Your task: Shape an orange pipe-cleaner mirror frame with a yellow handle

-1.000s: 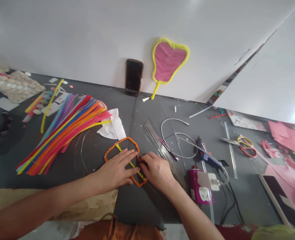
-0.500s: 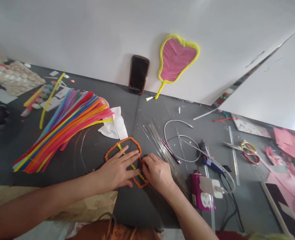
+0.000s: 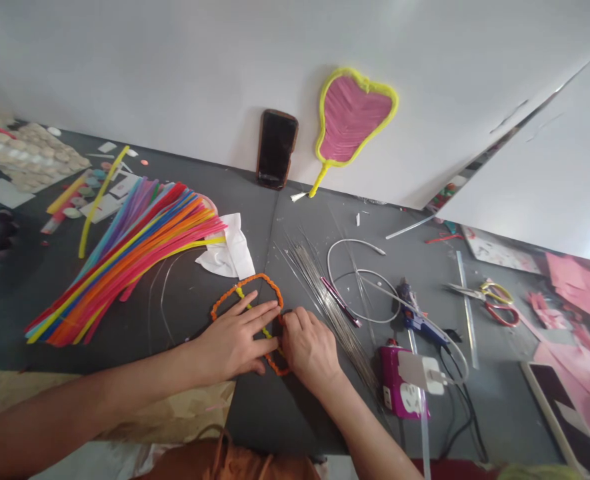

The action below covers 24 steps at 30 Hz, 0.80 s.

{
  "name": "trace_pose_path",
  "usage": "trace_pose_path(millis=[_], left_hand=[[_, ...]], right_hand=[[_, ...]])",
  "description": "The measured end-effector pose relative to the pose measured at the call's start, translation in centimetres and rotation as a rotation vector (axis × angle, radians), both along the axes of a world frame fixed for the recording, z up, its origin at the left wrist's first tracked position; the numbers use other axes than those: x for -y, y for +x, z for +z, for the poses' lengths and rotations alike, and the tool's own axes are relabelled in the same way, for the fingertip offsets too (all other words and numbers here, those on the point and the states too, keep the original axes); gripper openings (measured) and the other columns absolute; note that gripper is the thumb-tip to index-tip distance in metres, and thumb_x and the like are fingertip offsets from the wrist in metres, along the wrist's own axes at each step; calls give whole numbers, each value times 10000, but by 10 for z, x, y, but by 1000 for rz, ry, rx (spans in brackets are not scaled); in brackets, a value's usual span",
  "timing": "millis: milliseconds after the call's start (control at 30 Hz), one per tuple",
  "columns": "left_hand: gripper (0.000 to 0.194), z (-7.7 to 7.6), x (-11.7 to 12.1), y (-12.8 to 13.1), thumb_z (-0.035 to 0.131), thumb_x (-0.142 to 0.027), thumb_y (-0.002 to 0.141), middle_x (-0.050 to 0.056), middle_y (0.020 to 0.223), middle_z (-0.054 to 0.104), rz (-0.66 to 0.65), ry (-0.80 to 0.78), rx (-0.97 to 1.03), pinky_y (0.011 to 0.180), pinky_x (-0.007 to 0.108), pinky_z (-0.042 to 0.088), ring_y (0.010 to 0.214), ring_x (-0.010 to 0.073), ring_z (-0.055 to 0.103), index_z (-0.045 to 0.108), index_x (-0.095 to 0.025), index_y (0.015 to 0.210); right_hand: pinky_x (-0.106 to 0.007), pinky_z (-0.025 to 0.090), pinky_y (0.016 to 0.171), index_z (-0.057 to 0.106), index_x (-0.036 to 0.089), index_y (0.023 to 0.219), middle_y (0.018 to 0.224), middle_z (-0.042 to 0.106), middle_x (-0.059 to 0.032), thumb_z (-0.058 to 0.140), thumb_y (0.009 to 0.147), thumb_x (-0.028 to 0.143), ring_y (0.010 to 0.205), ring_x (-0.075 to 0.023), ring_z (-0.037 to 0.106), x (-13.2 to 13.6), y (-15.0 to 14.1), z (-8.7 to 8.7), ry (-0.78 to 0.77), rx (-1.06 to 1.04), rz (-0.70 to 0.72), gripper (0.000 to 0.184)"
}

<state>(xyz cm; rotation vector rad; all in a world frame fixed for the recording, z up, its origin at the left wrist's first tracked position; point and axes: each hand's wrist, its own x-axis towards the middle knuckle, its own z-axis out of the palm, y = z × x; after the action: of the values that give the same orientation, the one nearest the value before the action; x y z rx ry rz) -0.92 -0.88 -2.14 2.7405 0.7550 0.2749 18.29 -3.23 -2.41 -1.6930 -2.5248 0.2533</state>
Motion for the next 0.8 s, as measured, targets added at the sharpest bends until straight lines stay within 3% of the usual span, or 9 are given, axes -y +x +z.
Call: trace_pose_path(millis=[200, 333, 600, 800], left_hand=[[446, 4, 1, -2, 592, -540, 742, 147, 1342, 486, 13, 43, -6, 1060, 575, 171, 1324, 300, 322, 609, -283, 1108], [435, 5, 3, -2, 609, -549, 722, 144, 1309, 518, 39, 68, -23, 1052, 601, 156, 1305, 330, 344, 639, -295, 1074], [425, 7, 4, 0, 620, -546, 715, 149, 1300, 527, 39, 89, -57, 1040, 611, 170, 1292, 341, 361, 655, -278, 1044], [595, 18, 4, -16, 639, -500, 727, 156, 1334, 492, 81, 137, -4, 1049, 608, 147, 1314, 314, 332, 500, -264, 1255]], right_hand=[[-221, 438, 674, 561, 211, 1020, 909, 616, -41, 388, 925, 244, 771, -137, 608, -9, 7, 10, -57, -327, -88, 200], [-221, 436, 646, 566, 239, 1073, 949, 626, -39, 451, 897, 273, 783, -148, 621, -12, 0, 11, -74, -259, -50, 213], [-216, 341, 508, 569, 224, 930, 889, 628, -9, 446, 871, 246, 661, -131, 598, -20, -20, 9, -96, -126, -230, 138], [-234, 471, 691, 605, 213, 991, 891, 634, -32, 391, 895, 178, 801, -134, 614, -20, -1, 9, -76, -416, -86, 237]])
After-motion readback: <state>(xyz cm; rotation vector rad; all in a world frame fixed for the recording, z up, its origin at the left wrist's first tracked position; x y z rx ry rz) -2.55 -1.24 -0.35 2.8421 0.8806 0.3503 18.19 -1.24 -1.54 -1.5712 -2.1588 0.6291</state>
